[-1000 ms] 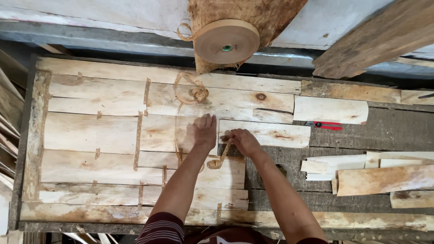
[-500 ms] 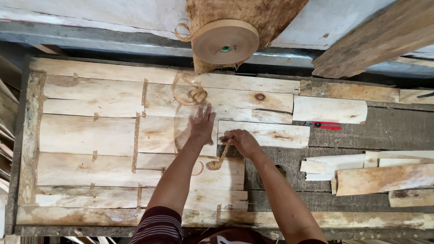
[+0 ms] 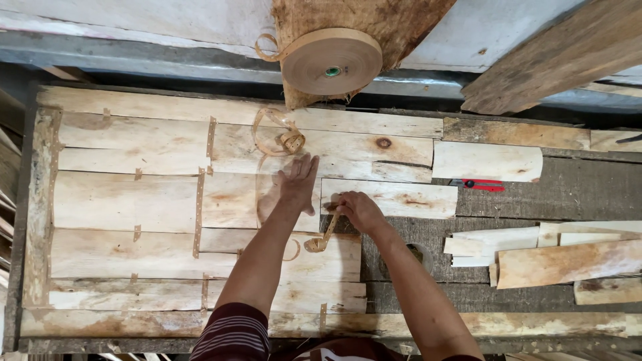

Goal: Gluing and aligning thin wood bark strips onto a flat surface

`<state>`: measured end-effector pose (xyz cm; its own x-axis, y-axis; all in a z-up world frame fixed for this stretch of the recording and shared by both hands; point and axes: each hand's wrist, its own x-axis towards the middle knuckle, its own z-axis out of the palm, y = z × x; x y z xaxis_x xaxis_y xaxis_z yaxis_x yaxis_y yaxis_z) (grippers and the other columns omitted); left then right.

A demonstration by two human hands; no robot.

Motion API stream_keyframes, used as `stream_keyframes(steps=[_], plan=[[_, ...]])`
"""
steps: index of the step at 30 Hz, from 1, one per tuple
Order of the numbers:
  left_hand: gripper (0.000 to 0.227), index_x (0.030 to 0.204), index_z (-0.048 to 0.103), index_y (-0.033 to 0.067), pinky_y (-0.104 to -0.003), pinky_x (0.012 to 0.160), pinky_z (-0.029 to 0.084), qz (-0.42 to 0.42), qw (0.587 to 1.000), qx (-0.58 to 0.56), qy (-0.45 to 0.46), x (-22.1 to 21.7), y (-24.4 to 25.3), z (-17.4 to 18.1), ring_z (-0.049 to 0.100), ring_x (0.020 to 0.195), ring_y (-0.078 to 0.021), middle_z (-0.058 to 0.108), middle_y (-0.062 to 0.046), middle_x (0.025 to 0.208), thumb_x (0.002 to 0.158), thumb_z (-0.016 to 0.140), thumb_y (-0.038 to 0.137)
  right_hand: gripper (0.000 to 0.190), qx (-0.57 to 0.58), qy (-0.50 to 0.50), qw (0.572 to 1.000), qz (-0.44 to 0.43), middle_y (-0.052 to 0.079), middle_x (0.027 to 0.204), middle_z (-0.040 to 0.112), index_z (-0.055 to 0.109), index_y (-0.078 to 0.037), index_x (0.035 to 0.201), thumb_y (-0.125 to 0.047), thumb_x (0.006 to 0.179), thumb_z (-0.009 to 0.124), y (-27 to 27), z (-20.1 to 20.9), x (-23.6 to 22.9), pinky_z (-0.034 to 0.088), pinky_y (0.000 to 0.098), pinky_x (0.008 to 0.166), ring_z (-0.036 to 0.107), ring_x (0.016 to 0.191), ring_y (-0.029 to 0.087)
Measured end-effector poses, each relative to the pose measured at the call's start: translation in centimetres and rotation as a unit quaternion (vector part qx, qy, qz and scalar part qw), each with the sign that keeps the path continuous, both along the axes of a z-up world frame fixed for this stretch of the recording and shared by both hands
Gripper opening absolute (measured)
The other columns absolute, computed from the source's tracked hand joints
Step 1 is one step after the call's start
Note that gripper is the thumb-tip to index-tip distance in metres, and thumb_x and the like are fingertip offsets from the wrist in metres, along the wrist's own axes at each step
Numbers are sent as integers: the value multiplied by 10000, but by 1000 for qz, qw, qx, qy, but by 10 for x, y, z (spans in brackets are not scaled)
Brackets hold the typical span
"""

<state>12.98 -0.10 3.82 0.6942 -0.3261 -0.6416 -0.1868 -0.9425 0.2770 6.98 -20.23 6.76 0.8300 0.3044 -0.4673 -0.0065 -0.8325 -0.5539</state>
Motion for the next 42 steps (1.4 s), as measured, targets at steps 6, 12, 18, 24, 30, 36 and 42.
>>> stream_keyframes(steps=[6,12,18,24,30,36,42], plan=[[1647,1620,-146,182,-673,1176,238,-13,999,44,7,10,-3,14,32,1585,-339,-246,-148,1729,501,1042,406,219,24,-9,1000,-9,109,974,707,678,-63,965,-280,967,656,-2,-4,1,510,476,884,658,971,311],[1582,1654,1,305,-670,1220,181,17,998,-59,-33,-3,18,-9,-7,1602,-327,-150,-39,1737,460,1036,384,165,44,-10,999,-14,128,953,712,694,-66,975,-227,956,661,1,6,3,506,480,851,655,950,338],[1480,1646,75,330,-644,1253,84,38,991,-121,-47,-15,24,-28,-83,1604,-291,-138,-29,1733,500,1011,353,196,32,-70,997,19,132,960,704,692,-55,1034,-227,941,673,-3,-15,2,487,497,841,630,944,367],[1423,1660,2,301,-685,1215,-75,25,996,-83,-14,-16,18,-11,-173,1592,-291,-196,-67,1727,624,979,316,178,13,-21,1000,4,118,954,706,684,-62,1028,-223,952,667,4,1,6,510,476,862,648,944,341],[1178,1667,-33,329,-617,1192,-194,39,989,-143,14,-17,27,-30,-281,1562,-266,-261,-63,1715,838,804,303,181,44,-1,999,-6,102,956,695,683,-79,992,-257,976,657,7,-2,11,499,463,877,645,937,315],[869,1652,51,344,-644,1197,-166,68,982,-170,-43,-26,23,-43,-218,1574,-270,-194,-43,1721,991,611,411,141,19,-5,1000,14,123,969,700,659,-68,989,-207,962,661,11,-7,25,513,449,861,656,945,325],[824,1650,166,323,-664,1202,-114,95,975,-176,-93,-31,19,-49,-132,1595,-296,-101,-53,1744,971,615,456,132,60,-2,998,11,153,982,692,674,-64,961,-181,909,707,27,-5,42,521,451,843,663,938,352]])
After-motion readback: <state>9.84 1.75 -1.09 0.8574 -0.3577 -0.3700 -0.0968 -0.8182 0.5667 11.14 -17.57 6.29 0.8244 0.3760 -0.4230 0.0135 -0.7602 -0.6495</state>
